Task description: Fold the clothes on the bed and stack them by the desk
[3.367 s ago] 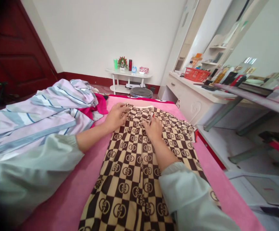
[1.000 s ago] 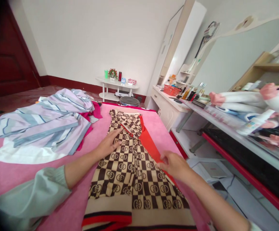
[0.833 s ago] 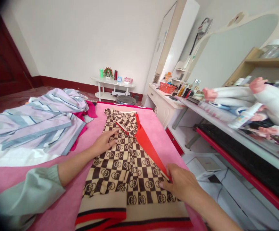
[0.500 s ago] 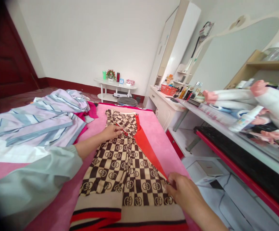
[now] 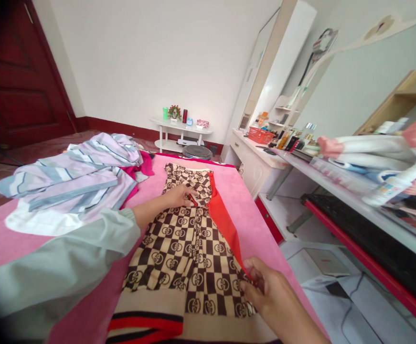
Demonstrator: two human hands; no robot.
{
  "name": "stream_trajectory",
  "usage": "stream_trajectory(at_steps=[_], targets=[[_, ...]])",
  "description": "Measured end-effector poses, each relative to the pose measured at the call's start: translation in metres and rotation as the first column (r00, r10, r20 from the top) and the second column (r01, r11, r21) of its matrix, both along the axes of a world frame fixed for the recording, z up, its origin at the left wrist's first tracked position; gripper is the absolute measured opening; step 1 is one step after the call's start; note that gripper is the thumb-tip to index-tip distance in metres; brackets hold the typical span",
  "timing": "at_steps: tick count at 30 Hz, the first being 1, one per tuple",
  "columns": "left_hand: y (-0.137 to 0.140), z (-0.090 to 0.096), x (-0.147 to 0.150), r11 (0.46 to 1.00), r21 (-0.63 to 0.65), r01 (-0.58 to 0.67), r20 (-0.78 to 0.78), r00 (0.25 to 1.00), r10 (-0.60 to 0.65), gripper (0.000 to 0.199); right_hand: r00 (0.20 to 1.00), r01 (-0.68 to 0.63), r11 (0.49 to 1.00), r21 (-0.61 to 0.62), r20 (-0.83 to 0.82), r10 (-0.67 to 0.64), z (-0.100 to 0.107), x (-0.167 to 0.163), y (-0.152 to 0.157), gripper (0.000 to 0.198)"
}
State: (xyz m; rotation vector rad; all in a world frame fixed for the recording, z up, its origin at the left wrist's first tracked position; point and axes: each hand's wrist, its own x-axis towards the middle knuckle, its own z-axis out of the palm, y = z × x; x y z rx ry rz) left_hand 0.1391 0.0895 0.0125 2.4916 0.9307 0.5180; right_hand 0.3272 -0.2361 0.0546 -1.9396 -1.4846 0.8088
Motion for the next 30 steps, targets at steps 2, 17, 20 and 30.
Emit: stream_trajectory(at_steps=[2, 17, 20, 30], targets=[[-0.002, 0.001, -0.001, 1.000, 0.018, 0.013, -0.016, 1.000, -0.012, 0.044, 0.998, -0.005, 1.000, -0.012, -0.059, 0.004, 0.004, -0.006, 0.002, 0.025], [-0.002, 0.015, 0.002, 0.988, -0.143, -0.056, 0.180, 0.980, 0.082, 0.021, 0.985, -0.053, 0.999, 0.004, -0.165, 0.053, 0.006, -0.014, 0.009, 0.023], [0.009, 0.021, 0.003, 0.961, -0.261, -0.097, 0.273, 0.947, 0.169, 0.028, 0.978, -0.022, 1.000, 0.018, -0.206, 0.025, 0.015, -0.026, 0.014, 0.029], [0.028, 0.028, -0.015, 0.913, -0.367, -0.178, 0.464, 0.816, 0.345, 0.020, 0.953, -0.179, 0.984, -0.024, -0.254, 0.167, 0.013, -0.092, 0.025, 0.035]])
